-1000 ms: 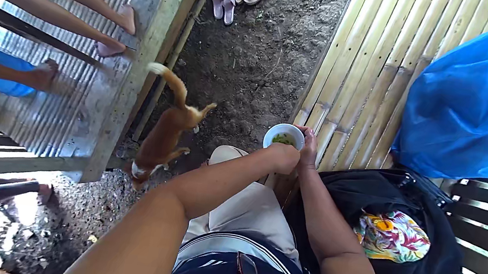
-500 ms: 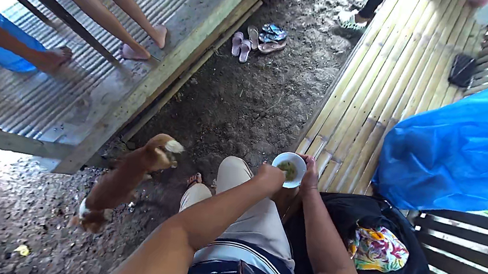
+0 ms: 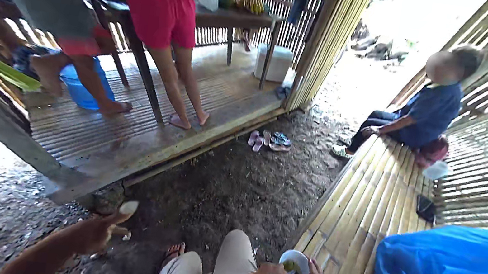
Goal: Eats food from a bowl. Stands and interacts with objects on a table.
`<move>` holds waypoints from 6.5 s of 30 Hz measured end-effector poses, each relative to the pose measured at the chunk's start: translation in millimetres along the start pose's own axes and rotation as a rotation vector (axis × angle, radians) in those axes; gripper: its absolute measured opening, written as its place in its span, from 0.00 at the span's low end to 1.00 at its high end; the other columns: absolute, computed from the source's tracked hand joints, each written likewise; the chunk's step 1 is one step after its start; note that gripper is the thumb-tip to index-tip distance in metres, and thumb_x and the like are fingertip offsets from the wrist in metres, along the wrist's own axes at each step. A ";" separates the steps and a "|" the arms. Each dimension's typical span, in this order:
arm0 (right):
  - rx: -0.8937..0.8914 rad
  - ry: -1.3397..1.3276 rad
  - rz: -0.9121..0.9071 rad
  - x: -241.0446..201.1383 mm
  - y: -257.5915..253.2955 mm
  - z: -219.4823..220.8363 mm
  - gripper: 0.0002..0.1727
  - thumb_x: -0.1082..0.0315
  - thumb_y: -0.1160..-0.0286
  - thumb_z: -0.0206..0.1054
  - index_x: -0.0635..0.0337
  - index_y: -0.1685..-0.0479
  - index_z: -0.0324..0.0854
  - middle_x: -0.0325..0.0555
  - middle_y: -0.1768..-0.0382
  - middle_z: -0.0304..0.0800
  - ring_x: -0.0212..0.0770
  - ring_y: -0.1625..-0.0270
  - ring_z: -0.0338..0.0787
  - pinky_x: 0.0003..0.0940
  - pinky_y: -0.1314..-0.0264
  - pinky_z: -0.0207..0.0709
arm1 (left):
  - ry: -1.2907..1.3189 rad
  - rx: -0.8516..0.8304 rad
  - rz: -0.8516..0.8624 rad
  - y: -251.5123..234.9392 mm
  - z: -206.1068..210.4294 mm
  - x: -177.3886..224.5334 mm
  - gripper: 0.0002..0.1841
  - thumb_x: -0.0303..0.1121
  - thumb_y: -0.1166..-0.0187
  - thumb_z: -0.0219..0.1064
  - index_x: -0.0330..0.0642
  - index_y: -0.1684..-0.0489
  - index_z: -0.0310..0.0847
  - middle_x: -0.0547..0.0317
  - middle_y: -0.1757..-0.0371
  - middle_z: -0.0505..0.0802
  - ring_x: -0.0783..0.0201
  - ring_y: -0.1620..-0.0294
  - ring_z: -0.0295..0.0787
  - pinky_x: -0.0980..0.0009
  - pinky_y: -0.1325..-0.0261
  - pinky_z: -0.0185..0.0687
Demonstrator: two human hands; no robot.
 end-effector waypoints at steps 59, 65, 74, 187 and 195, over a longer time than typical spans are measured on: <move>0.062 -0.156 0.012 6.4 9.1 1.9 0.14 0.72 0.12 0.57 0.75 0.44 0.81 0.57 0.50 0.88 0.36 0.51 0.86 0.36 0.41 0.80 | 0.103 0.201 0.107 -6.2 22.5 -29.6 0.24 0.31 0.17 0.60 0.38 0.21 0.76 0.36 0.32 0.88 0.38 0.31 0.86 0.38 0.33 0.81; 0.061 -0.156 0.017 12.6 5.1 0.8 0.14 0.72 0.13 0.58 0.76 0.43 0.81 0.57 0.49 0.88 0.36 0.50 0.85 0.36 0.40 0.79 | 0.098 0.209 0.104 -8.1 25.8 -30.8 0.25 0.30 0.17 0.60 0.39 0.20 0.75 0.36 0.32 0.88 0.39 0.32 0.87 0.38 0.34 0.81; 0.061 -0.172 0.022 13.4 0.9 2.2 0.13 0.72 0.13 0.58 0.75 0.45 0.82 0.55 0.52 0.88 0.34 0.53 0.85 0.34 0.42 0.79 | 0.083 0.198 0.115 -9.4 24.2 -31.4 0.24 0.29 0.18 0.60 0.38 0.22 0.76 0.36 0.34 0.89 0.38 0.33 0.87 0.38 0.35 0.82; 0.087 -0.366 0.154 41.3 -24.0 -12.3 0.16 0.67 0.09 0.53 0.64 0.42 0.86 0.50 0.48 0.91 0.36 0.47 0.89 0.39 0.39 0.82 | 0.362 -0.083 -0.321 -100.0 -12.6 4.0 0.14 0.28 0.12 0.57 0.34 0.37 0.83 0.42 0.48 0.93 0.52 0.63 0.92 0.52 0.53 0.88; 0.097 -0.424 0.156 41.3 -22.9 -12.5 0.16 0.67 0.09 0.52 0.65 0.42 0.85 0.51 0.47 0.91 0.36 0.46 0.88 0.39 0.38 0.81 | 0.285 -0.104 -0.351 -110.6 -13.0 8.1 0.12 0.29 0.14 0.59 0.35 0.45 0.85 0.42 0.57 0.93 0.53 0.66 0.90 0.53 0.56 0.87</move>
Point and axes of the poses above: each hand's wrist, its own y-axis away from the middle knuckle, its own z-axis out of the palm, x = y × z, the point moved 2 cm from there along -y, towards the middle knuckle
